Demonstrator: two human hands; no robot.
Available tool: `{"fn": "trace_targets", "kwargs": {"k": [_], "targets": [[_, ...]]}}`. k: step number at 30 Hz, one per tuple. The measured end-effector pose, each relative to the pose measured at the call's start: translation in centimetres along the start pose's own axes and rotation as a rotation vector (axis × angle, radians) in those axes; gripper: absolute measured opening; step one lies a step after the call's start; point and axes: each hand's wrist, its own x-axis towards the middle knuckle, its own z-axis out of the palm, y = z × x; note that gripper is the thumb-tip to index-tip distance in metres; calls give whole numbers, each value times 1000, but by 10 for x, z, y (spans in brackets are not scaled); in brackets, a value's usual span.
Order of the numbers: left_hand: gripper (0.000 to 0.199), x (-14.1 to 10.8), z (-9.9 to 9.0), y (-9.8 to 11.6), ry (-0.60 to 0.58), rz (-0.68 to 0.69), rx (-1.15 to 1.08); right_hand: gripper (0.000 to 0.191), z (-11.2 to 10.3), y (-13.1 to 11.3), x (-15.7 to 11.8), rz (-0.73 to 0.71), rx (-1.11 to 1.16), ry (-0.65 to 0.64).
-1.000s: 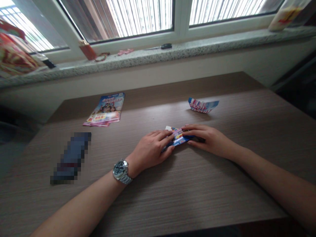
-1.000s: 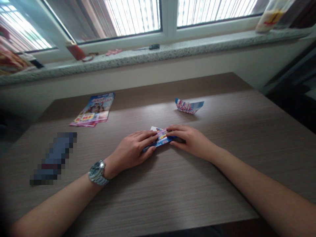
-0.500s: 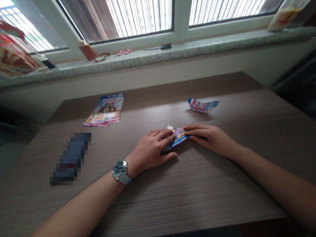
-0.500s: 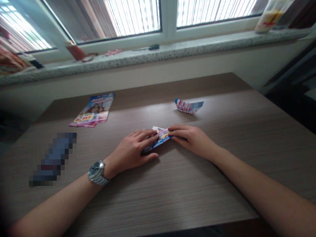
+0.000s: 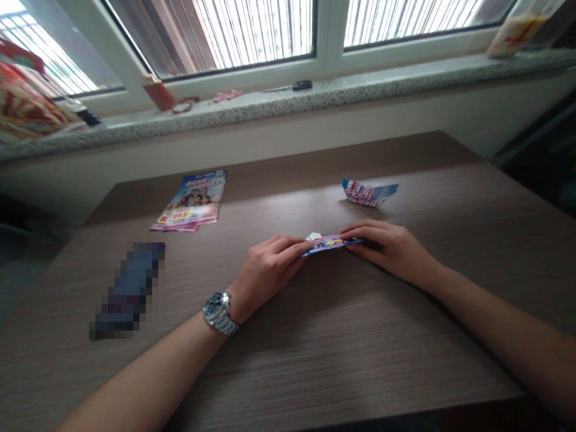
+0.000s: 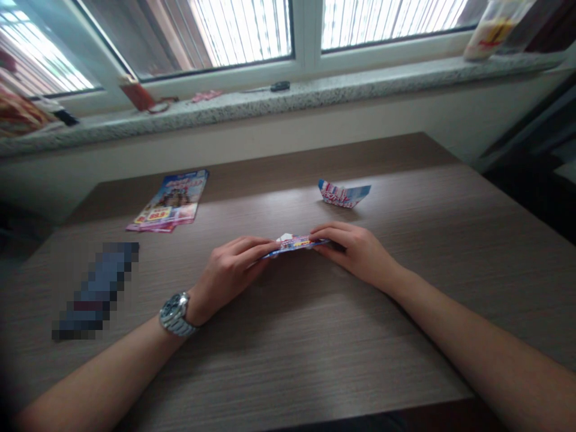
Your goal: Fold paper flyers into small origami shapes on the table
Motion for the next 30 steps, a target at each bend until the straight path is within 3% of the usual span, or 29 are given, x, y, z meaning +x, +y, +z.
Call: {"fn": "trace_targets", "kwargs": {"k": [6, 11, 18, 22, 27, 30], "targets": [[25, -2, -3, 4, 129, 1, -80, 15, -4, -14, 2, 6, 41, 93], [24, -1, -3, 6, 151, -59, -174, 12, -2, -16, 1, 26, 69, 111], [23, 1, 1, 8, 203, -135, -213, 16, 3, -15, 0, 180, 121, 114], [34, 0, 5, 5, 196, -191, -231, 16, 5, -16, 1, 257, 178, 102], [62, 3, 7, -1, 218, -227, -203, 21, 6, -13, 1, 319, 159, 102], [62, 4, 6, -1, 197, -189, -75, 24, 7, -10, 2, 357, 144, 89]]}}
